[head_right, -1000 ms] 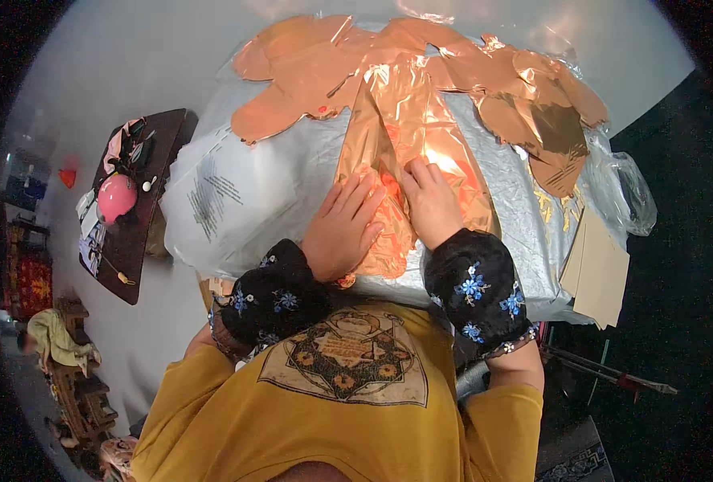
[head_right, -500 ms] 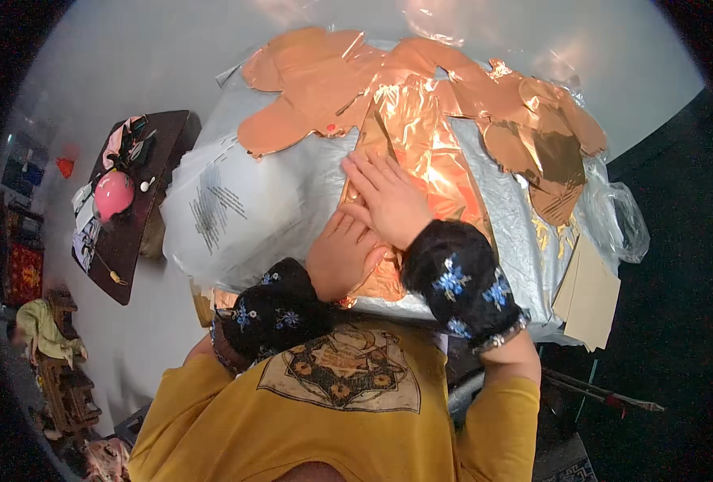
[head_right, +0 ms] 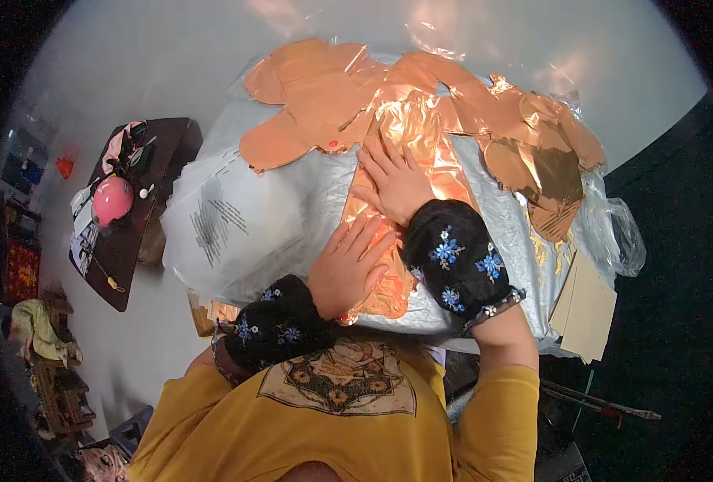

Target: The person folds a foil balloon by hand, places it onto a cardboard insert, and slides them into a clear plastic packaging sleeve.

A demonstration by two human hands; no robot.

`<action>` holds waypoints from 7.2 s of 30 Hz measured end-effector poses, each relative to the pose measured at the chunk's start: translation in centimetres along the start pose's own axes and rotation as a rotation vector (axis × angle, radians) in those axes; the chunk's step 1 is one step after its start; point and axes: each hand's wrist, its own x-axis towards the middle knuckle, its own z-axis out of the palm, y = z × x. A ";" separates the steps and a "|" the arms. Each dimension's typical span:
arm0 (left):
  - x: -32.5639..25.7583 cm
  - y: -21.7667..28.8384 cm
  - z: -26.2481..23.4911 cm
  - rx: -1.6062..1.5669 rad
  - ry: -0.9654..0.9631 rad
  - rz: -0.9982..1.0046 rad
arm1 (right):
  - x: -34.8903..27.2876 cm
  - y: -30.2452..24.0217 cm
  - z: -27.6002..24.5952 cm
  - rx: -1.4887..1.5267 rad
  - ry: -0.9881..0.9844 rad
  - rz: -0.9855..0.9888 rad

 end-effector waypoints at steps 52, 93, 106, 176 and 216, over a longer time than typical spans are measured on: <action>-0.3 0.0 0.0 -0.008 -0.035 -0.003 | -15.0 -8.6 -9.4 1.214 0.313 0.913; 1.1 -1.2 -1.6 -0.879 -0.208 -0.475 | -16.5 -8.0 -8.4 0.288 0.135 0.264; 0.9 -1.0 -1.2 -0.891 -0.071 -0.431 | -4.0 7.6 -7.9 0.580 -0.079 0.131; 1.2 -3.6 -2.5 -1.441 -0.057 -0.595 | -12.0 -10.2 -6.2 0.298 -0.058 0.001; -0.4 -2.9 0.2 -0.132 -0.062 0.026 | -12.3 -10.0 -5.7 0.293 -0.101 0.021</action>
